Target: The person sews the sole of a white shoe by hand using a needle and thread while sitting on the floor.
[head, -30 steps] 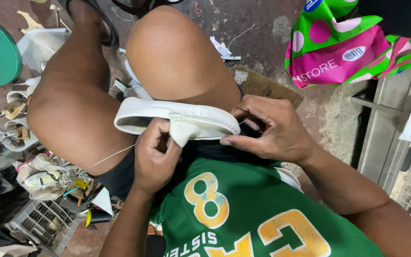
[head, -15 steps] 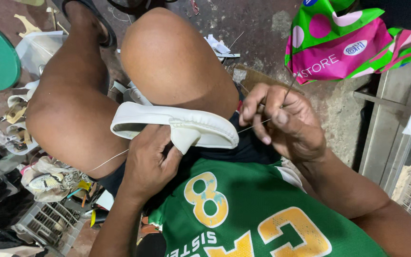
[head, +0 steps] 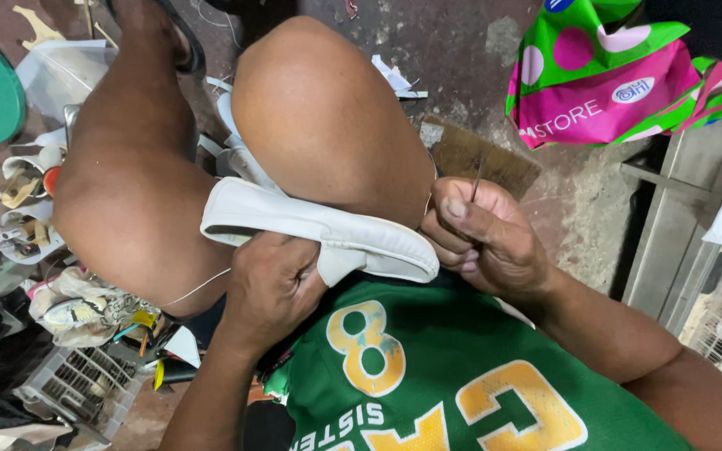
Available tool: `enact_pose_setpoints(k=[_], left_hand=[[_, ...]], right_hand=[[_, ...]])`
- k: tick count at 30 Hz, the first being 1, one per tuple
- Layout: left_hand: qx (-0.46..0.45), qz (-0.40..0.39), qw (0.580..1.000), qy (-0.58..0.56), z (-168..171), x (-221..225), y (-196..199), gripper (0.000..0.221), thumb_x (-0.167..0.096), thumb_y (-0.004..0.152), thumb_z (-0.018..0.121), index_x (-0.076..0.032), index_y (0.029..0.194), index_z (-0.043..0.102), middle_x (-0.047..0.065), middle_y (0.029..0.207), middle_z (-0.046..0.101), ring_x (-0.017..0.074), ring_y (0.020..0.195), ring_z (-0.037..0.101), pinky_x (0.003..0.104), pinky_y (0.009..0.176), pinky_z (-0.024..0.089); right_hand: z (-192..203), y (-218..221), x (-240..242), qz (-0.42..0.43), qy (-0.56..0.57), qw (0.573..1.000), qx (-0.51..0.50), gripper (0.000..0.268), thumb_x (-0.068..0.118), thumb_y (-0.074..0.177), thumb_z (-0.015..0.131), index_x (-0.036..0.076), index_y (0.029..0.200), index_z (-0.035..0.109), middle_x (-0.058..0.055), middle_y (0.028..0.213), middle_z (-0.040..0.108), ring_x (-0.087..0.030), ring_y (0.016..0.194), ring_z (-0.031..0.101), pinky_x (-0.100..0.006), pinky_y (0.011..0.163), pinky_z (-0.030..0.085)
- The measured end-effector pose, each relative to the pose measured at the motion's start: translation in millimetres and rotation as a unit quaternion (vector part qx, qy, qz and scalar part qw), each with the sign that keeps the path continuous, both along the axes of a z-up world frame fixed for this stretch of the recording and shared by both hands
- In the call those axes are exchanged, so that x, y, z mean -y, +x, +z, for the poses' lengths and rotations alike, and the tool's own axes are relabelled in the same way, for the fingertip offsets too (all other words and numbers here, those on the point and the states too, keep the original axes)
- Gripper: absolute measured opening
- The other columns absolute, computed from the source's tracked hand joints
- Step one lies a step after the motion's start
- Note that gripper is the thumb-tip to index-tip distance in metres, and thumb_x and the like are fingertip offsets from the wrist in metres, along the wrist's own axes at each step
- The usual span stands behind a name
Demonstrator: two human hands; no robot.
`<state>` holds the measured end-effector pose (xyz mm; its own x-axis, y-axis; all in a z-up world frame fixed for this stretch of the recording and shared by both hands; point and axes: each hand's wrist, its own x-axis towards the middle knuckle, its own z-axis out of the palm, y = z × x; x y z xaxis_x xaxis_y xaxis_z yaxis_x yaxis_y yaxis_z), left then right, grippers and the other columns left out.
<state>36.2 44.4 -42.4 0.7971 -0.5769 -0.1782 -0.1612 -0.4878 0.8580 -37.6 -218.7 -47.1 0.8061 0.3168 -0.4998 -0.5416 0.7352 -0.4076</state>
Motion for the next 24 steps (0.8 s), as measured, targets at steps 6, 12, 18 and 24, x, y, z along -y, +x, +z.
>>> enact_pose_setpoints(k=[6,12,18,24], left_hand=[[-0.193,0.063,0.965,-0.165,4.3,-18.4,1.7,0.030,-0.005,0.087,0.064,-0.002,0.117,0.064,0.014,0.103,0.070,0.0241,0.081,0.065,0.036,0.072,0.053],[-0.565,0.089,0.715,-0.402,-27.3,-15.0,-20.3,0.061,-0.007,0.078,0.083,0.006,0.130,0.056,0.009,0.110,0.071,0.0061,0.076,0.058,0.022,0.067,0.047],[-0.520,0.116,0.681,-0.503,-66.0,-6.9,-45.3,0.073,-0.016,0.070,0.099,0.011,0.126,0.059,0.017,0.101,0.075,0.0245,0.088,0.075,0.037,0.083,0.060],[-0.485,0.184,0.659,-0.544,-66.4,-13.6,-50.2,0.106,-0.029,0.054,0.105,0.003,0.141,0.052,0.011,0.118,0.072,0.0205,0.104,0.072,0.036,0.092,0.059]], right_hand=[[1.5,14.0,1.5,-0.009,0.002,0.996,0.090,0.030,0.029,0.110,0.060,0.010,0.091,0.046,0.002,0.073,0.038,-0.008,0.060,0.034,-0.024,0.057,0.031],[22.8,26.9,-28.2,0.016,0.033,0.991,0.132,0.033,0.033,0.114,0.056,0.005,0.097,0.049,-0.003,0.076,0.043,-0.011,0.065,0.040,-0.025,0.063,0.035],[47.1,43.0,-35.1,0.049,-0.193,0.957,0.210,0.036,0.033,0.111,0.046,0.000,0.106,0.057,-0.010,0.109,0.054,-0.014,0.084,0.051,-0.026,0.070,0.047],[66.3,43.5,-16.5,0.211,-0.573,0.714,0.343,0.029,0.007,0.095,0.069,0.006,0.123,0.074,-0.005,0.085,0.067,-0.012,0.065,0.057,-0.027,0.057,0.045]])
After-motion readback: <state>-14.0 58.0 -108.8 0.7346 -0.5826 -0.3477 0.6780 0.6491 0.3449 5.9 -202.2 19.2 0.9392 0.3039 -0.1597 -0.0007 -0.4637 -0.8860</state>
